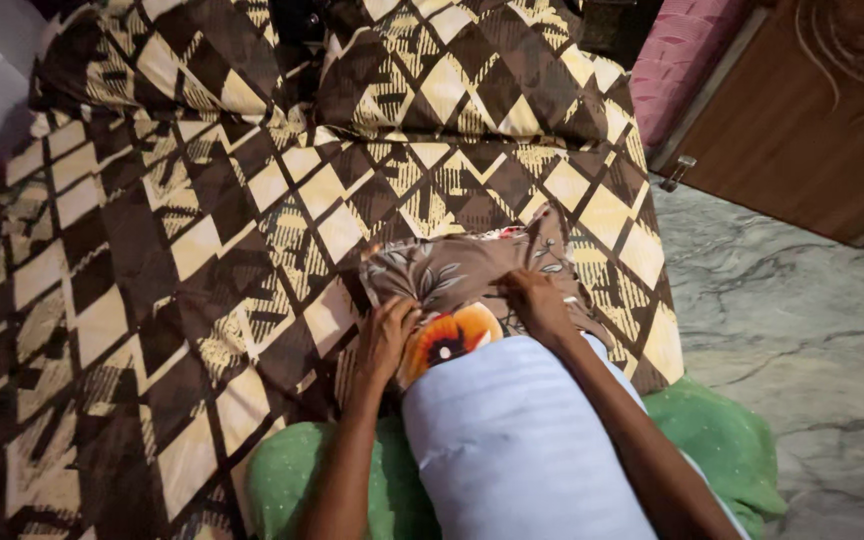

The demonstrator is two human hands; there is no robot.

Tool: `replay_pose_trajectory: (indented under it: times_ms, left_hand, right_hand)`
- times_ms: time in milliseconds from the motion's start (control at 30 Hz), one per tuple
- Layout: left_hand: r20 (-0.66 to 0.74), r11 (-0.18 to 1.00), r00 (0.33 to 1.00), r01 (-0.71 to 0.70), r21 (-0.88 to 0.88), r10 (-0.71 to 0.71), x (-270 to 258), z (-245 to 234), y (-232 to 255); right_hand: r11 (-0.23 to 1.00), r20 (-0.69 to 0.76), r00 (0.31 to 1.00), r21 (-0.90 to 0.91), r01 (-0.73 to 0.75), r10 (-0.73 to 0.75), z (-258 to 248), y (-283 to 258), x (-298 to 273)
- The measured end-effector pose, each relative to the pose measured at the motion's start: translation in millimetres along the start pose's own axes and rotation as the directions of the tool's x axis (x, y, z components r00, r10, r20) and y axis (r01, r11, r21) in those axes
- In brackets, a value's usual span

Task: The person slides a patterned pillowcase over a pillow by hand, pulling the fabric down and adjusting the corners until the pillow is fully covered.

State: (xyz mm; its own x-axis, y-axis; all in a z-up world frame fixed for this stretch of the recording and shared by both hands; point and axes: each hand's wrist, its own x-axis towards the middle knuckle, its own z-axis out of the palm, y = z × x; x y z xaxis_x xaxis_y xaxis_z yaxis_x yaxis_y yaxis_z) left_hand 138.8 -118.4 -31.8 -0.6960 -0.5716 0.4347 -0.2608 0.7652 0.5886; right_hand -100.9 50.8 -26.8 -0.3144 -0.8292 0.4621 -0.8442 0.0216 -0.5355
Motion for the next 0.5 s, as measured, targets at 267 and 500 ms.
replay_pose_trajectory:
  times_ms: [267, 500]
  left_hand:
    - [-0.13, 0.971, 0.987, 0.06, -0.233, -0.092, -13, 23, -31]
    - [0.226, 0.927, 0.933, 0.325, -0.188, -0.281, -13, 54, -65]
  right_hand:
    - [0.982, 0.114, 0.993, -0.182, 0.053, -0.032, -4, -56, 21]
    - [0.968, 0.122, 0.992, -0.247, 0.039, -0.008, 19, -27, 15]
